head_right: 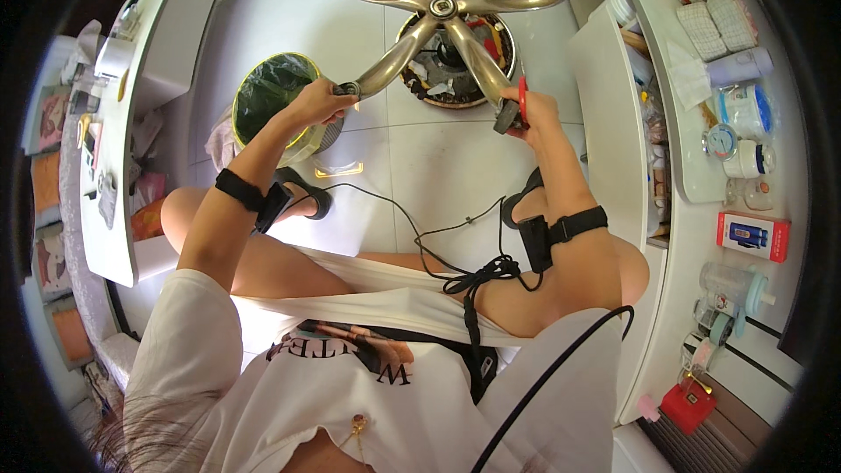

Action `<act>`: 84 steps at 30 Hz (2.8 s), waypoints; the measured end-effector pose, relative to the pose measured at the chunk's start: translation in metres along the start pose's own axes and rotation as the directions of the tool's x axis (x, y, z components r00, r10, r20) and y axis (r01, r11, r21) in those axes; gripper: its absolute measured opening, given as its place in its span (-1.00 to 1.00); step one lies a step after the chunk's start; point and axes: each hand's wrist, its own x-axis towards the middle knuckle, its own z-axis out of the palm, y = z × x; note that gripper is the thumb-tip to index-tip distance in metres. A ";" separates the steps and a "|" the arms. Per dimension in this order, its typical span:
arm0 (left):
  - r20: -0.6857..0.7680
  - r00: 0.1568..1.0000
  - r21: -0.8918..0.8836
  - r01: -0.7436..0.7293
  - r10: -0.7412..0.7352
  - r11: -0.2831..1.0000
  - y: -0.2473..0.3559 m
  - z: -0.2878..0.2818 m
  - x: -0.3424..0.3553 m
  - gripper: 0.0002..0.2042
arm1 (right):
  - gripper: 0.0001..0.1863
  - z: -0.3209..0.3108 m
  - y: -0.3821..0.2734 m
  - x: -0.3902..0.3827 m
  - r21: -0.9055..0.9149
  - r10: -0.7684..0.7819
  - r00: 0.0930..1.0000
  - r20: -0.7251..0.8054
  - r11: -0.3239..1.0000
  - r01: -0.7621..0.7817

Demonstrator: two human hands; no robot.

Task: The person uses shears to cut through a black plastic or rubber sleeve on the base of an office chair and pulls away the cut pieces.

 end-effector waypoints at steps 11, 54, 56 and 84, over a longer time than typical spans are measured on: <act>0.079 0.996 0.073 -0.040 0.034 0.997 0.032 -0.005 0.013 -0.65 | -0.70 -0.030 0.010 0.011 0.096 0.036 0.998 0.046 0.995 -0.041; -0.278 0.960 -0.786 -0.204 -0.039 0.584 0.030 -0.016 0.031 -0.70 | -0.73 -0.038 -0.031 -0.061 -0.255 -0.486 0.871 -0.076 0.854 0.454; -0.315 0.942 -0.788 -0.192 -0.115 0.584 0.020 -0.019 0.033 -0.76 | -0.76 -0.034 -0.031 -0.061 -0.249 -0.511 0.854 -0.095 0.843 0.477; -0.609 0.791 -0.711 -0.507 -0.066 0.487 0.004 0.045 0.035 -0.92 | -0.77 0.120 -0.051 -0.076 -0.142 -0.708 0.706 -0.025 0.702 0.698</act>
